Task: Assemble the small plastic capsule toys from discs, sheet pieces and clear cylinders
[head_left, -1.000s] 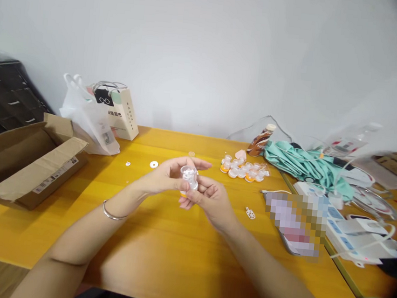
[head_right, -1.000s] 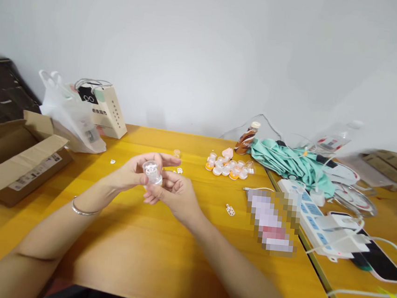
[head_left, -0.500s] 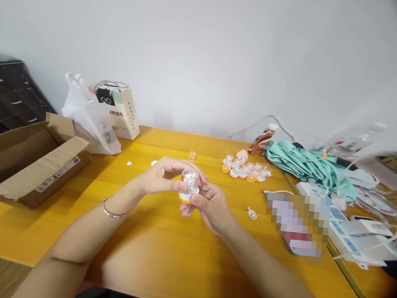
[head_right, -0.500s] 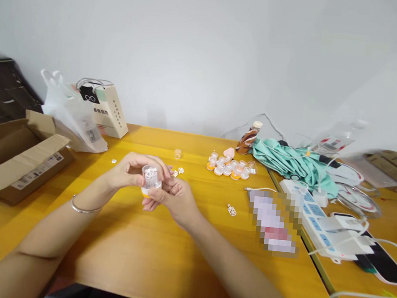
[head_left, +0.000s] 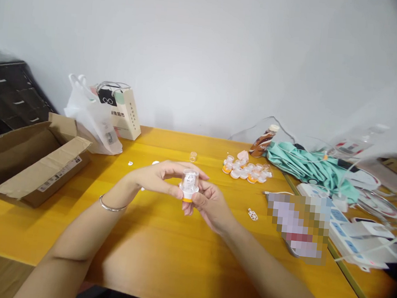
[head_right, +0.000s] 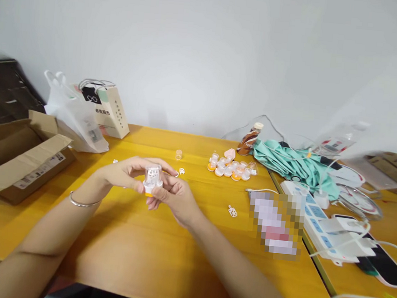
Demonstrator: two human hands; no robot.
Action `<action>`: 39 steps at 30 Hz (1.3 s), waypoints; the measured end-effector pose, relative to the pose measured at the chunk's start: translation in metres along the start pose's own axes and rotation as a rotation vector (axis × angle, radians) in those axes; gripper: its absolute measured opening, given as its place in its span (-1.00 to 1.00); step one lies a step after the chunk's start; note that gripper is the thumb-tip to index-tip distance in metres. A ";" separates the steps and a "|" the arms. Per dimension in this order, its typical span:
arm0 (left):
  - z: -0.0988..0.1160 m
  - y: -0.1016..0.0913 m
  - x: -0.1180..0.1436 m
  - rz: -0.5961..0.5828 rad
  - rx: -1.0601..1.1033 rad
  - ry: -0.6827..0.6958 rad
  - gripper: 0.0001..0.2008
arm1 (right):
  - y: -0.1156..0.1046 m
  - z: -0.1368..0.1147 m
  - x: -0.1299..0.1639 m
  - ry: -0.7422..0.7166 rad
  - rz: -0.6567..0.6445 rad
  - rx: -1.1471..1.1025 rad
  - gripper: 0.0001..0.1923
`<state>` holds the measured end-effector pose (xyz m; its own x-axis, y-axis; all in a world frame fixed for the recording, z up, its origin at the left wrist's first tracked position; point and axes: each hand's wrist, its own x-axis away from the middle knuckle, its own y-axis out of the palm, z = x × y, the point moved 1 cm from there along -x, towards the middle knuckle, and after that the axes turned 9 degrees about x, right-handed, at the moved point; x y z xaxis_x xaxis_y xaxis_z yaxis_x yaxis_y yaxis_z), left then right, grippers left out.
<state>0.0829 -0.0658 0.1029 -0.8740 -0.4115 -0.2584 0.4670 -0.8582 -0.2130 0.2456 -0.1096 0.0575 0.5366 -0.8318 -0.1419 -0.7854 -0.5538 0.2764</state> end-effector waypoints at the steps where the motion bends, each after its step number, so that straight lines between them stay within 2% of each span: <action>1: -0.001 0.000 0.000 0.008 0.000 0.004 -0.66 | 0.000 0.000 0.000 0.005 0.003 -0.012 -0.67; 7: -0.006 0.001 -0.001 0.111 0.052 0.058 -0.67 | 0.004 0.002 0.000 0.020 -0.005 -0.065 -0.66; 15: -0.009 0.001 -0.002 0.167 0.039 0.071 -0.70 | 0.010 -0.007 0.006 0.031 0.211 0.114 -0.73; 20: -0.009 0.001 -0.003 0.156 0.071 0.058 -0.66 | 0.016 -0.007 0.010 0.061 0.267 0.127 -0.78; 22: -0.008 0.002 -0.003 0.137 0.082 0.069 -0.67 | 0.017 -0.005 0.010 0.060 0.248 0.066 -0.76; 27: -0.006 0.003 -0.003 0.045 0.137 0.065 -0.63 | 0.018 -0.003 0.011 0.085 0.078 -0.065 -0.69; 30: -0.006 0.004 -0.004 0.005 0.149 0.054 -0.63 | 0.018 -0.003 0.011 0.096 0.021 -0.096 -0.67; 39: -0.002 0.000 -0.001 0.030 0.019 0.038 -0.63 | 0.013 0.000 0.009 0.096 0.026 -0.143 -0.72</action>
<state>0.0838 -0.0655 0.1014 -0.8538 -0.4254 -0.3000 0.4900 -0.8514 -0.1873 0.2404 -0.1237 0.0600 0.5493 -0.8345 -0.0433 -0.7512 -0.5159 0.4118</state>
